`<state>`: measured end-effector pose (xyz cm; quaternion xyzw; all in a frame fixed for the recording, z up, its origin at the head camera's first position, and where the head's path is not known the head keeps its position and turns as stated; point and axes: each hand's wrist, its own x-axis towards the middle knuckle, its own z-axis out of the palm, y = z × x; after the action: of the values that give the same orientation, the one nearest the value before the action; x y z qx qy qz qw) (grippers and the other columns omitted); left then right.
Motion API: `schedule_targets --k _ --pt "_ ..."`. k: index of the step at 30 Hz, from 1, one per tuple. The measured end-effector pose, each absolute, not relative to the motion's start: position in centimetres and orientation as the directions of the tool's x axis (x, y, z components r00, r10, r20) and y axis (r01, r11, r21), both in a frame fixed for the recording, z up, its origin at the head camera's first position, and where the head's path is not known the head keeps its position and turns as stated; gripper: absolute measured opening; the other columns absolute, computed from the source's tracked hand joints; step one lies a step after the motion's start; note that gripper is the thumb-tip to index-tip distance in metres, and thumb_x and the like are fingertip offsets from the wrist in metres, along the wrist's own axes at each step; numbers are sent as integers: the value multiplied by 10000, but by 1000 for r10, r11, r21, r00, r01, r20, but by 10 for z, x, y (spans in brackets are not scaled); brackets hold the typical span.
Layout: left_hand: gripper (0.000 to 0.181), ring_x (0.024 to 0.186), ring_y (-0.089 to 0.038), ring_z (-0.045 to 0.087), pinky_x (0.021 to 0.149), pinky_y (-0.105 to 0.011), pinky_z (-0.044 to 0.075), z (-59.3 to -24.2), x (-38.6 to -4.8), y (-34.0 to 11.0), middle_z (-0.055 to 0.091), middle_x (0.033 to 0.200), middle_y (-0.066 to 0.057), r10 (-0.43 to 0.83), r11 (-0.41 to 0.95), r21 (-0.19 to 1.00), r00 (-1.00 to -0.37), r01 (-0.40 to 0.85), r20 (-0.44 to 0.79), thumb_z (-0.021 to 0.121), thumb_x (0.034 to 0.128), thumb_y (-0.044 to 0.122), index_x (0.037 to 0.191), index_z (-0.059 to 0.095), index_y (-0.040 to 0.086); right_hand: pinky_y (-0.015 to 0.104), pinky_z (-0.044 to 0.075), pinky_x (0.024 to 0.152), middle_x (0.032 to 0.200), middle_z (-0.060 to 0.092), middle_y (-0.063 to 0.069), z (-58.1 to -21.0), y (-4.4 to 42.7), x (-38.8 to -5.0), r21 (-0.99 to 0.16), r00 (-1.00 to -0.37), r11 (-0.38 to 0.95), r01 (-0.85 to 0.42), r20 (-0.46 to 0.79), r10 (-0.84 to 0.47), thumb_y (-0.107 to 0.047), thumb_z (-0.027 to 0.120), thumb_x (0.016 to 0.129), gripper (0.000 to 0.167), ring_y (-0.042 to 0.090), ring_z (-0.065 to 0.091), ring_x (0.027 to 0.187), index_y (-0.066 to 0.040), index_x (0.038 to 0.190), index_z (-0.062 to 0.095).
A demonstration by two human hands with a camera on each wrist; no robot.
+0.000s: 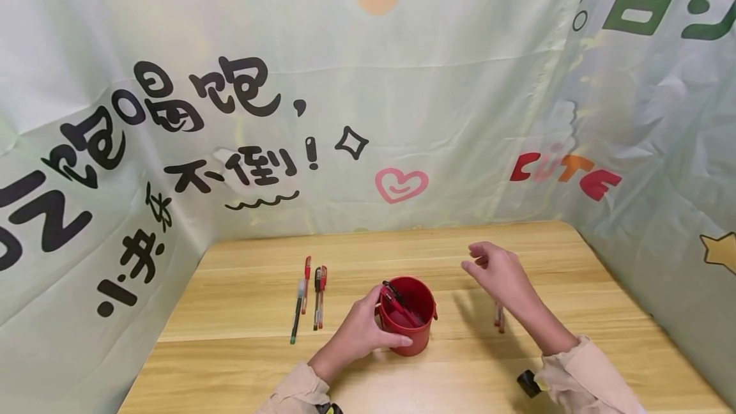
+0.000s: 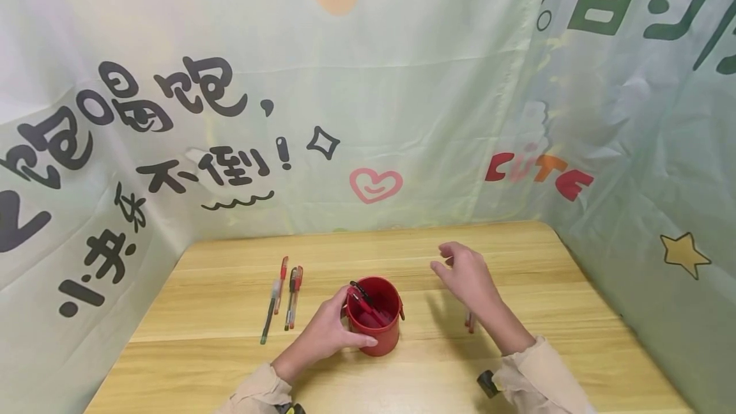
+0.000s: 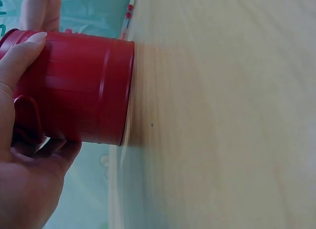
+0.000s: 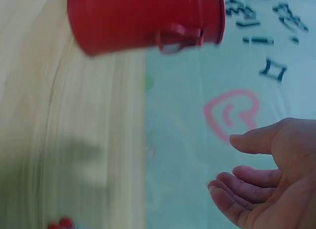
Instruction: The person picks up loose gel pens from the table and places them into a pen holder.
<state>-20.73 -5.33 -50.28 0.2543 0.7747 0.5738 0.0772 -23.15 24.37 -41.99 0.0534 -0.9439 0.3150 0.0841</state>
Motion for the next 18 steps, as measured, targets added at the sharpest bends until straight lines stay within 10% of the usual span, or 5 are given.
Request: schedule_targets --k 18 --pt "903 1263 -134 635 995 -272 584 -505 -209 -54 630 1424 25 485 209 926 -856 314 180 961 732 321 1482 464 242 500 617 792 1222 656 363 -453 308 -255 -541 -996 841 7 75 56 -171 708 927 535 492 671 1080 186 1297 558"
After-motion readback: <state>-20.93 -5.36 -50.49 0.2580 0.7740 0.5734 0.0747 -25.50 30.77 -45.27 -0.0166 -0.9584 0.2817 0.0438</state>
